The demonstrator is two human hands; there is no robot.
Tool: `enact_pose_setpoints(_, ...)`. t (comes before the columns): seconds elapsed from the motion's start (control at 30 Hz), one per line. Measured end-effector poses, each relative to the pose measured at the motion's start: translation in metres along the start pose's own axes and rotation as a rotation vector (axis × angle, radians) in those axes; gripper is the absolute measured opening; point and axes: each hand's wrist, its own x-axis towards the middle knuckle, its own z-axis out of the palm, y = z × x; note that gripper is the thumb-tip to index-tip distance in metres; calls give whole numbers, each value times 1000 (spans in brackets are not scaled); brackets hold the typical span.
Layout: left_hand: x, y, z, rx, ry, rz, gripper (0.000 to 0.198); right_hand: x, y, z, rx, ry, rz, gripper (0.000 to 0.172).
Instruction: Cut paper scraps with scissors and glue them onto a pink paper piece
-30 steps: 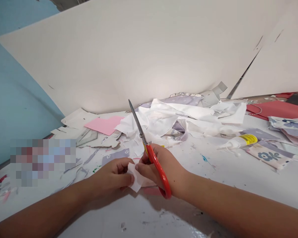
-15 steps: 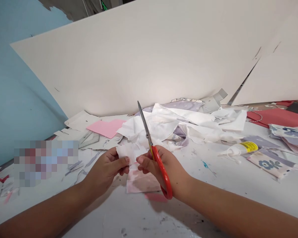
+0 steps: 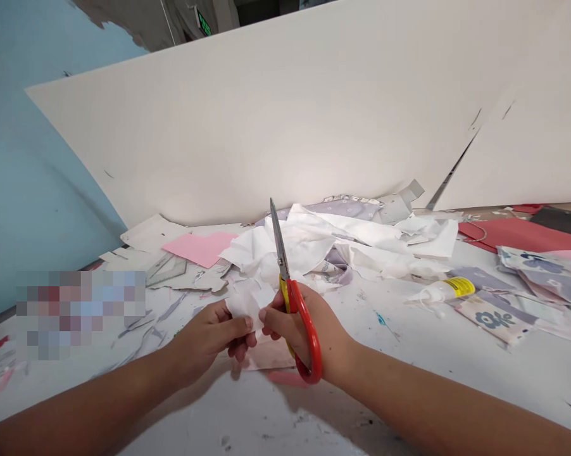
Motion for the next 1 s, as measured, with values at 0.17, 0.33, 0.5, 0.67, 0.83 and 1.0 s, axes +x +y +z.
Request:
enact_pose_setpoints(0.17,6,13,-6,23,86,68,14,1,-3,-7,23,83,-113,43)
enact_pose_setpoints(0.33,15,29,-9,85,164,152,20,1,-11,-13,-46,33,-88,41)
enact_pose_setpoints(0.5,26,47,-10,147,276,278,21,-3,-19,-19,-113,-19,-24,44)
enact_pose_setpoints(0.67,36,59,-13,97,364,346,19,-6,-9,-25,-101,-22,-63,53)
enact_pose_setpoints(0.83,39,61,-18,49,389,307,19,0,-4,-20,-10,-92,-126,43)
enact_pose_setpoints(1.0,38,59,-18,61,348,291,21,3,-8,-14,240,-171,-99,12)
